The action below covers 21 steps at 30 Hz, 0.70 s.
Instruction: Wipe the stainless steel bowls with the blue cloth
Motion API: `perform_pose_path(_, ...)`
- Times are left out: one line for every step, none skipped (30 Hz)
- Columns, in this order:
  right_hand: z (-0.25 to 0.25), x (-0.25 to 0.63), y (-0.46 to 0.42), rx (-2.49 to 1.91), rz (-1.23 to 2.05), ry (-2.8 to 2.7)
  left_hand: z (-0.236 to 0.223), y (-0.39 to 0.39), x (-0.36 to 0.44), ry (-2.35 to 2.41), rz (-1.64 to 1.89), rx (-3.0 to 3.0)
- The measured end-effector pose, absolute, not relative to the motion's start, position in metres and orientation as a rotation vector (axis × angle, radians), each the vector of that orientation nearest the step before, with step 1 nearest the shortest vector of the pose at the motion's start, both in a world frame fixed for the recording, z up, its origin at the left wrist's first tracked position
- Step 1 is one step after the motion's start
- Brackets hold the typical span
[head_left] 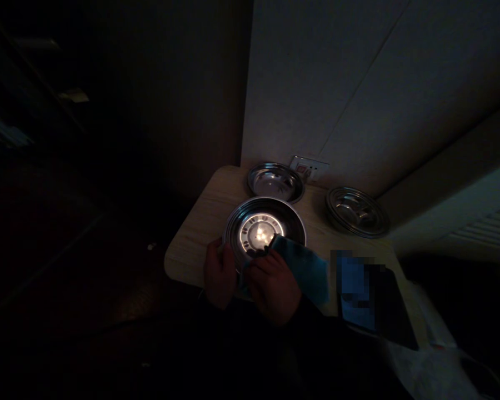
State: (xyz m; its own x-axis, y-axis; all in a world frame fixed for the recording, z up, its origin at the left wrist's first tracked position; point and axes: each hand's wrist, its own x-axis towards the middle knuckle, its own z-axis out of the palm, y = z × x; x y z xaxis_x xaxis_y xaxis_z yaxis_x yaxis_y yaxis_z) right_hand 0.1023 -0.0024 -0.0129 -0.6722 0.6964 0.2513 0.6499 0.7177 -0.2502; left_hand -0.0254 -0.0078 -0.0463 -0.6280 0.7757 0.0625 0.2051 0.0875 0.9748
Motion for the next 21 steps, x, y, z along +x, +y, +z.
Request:
perform_pose_path(-0.014, 0.098, -0.004, -1.045, 0.208, -2.576, -0.046, -0.008, -0.026, 1.892, 1.564, 0.963)
perform_pose_path(-0.015, 0.099, -0.005, -1.027, 0.203, -2.572, -0.046, -0.008, -0.026, 1.881, 1.557, 0.963)
perform_pose_path(-0.014, 0.104, -0.006, -1.004, 0.191, -2.585, -0.045, -0.009, -0.026, 1.869, 1.55, 0.961)
perform_pose_path(-0.013, 0.112, -0.006, -0.978, 0.177, -2.608, -0.045, -0.009, -0.025, 1.865, 1.549, 0.961)
perform_pose_path(-0.011, 0.123, -0.006, -0.958, 0.164, -2.637, -0.045, -0.009, -0.024, 1.867, 1.552, 0.96)
perform_pose_path(-0.009, 0.133, -0.006, -0.95, 0.155, -2.663, -0.045, -0.009, -0.023, 1.869, 1.559, 0.96)
perform_pose_path(-0.007, 0.142, -0.005, -0.959, 0.153, -2.683, -0.045, -0.009, -0.021, 1.868, 1.565, 0.963)
perform_pose_path(-0.006, 0.147, -0.005, -0.98, 0.16, -2.695, -0.045, -0.009, -0.02, 1.866, 1.569, 0.969)
perform_pose_path(-0.005, 0.148, -0.004, -1.008, 0.176, -2.696, -0.046, -0.009, -0.02, 1.863, 1.57, 0.976)
perform_pose_path(-0.005, 0.145, -0.004, -1.037, 0.199, -2.686, -0.046, -0.009, -0.02, 1.859, 1.565, 0.983)
perform_pose_path(-0.006, 0.139, -0.004, -1.067, 0.229, -2.67, -0.047, -0.009, -0.02, 1.861, 1.559, 0.987)
perform_pose_path(-0.007, 0.131, -0.004, -1.092, 0.258, -2.65, -0.047, -0.009, -0.021, 1.871, 1.555, 0.99)
perform_pose_path(-0.008, 0.124, -0.005, -1.11, 0.281, -2.635, -0.048, -0.009, -0.022, 1.884, 1.548, 0.992)
perform_pose_path(-0.008, 0.119, -0.005, -1.118, 0.294, -2.627, -0.048, -0.009, -0.023, 1.896, 1.545, 0.992)
perform_pose_path(-0.008, 0.116, -0.005, -1.118, 0.293, -2.63, -0.048, -0.009, -0.024, 1.901, 1.54, 0.992)
perform_pose_path(-0.008, 0.118, -0.006, -1.115, 0.277, -2.639, -0.048, -0.009, -0.024, 1.9, 1.538, 0.992)
perform_pose_path(-0.006, 0.122, -0.006, -1.108, 0.249, -2.652, -0.048, -0.009, -0.024, 1.897, 1.539, 0.991)
perform_pose_path(-0.005, 0.128, -0.006, -1.099, 0.213, -2.665, -0.048, -0.009, -0.023, 1.893, 1.542, 0.99)
perform_pose_path(-0.004, 0.134, -0.006, -1.092, 0.176, -2.674, -0.048, -0.009, -0.023, 1.892, 1.547, 0.99)
perform_pose_path(-0.003, 0.139, -0.006, -1.093, 0.143, -2.673, -0.048, -0.01, -0.022, 1.893, 1.552, 0.994)
perform_pose_path(-0.003, 0.142, -0.006, -1.099, 0.118, -2.666, -0.048, -0.009, -0.021, 1.893, 1.558, 0.995)
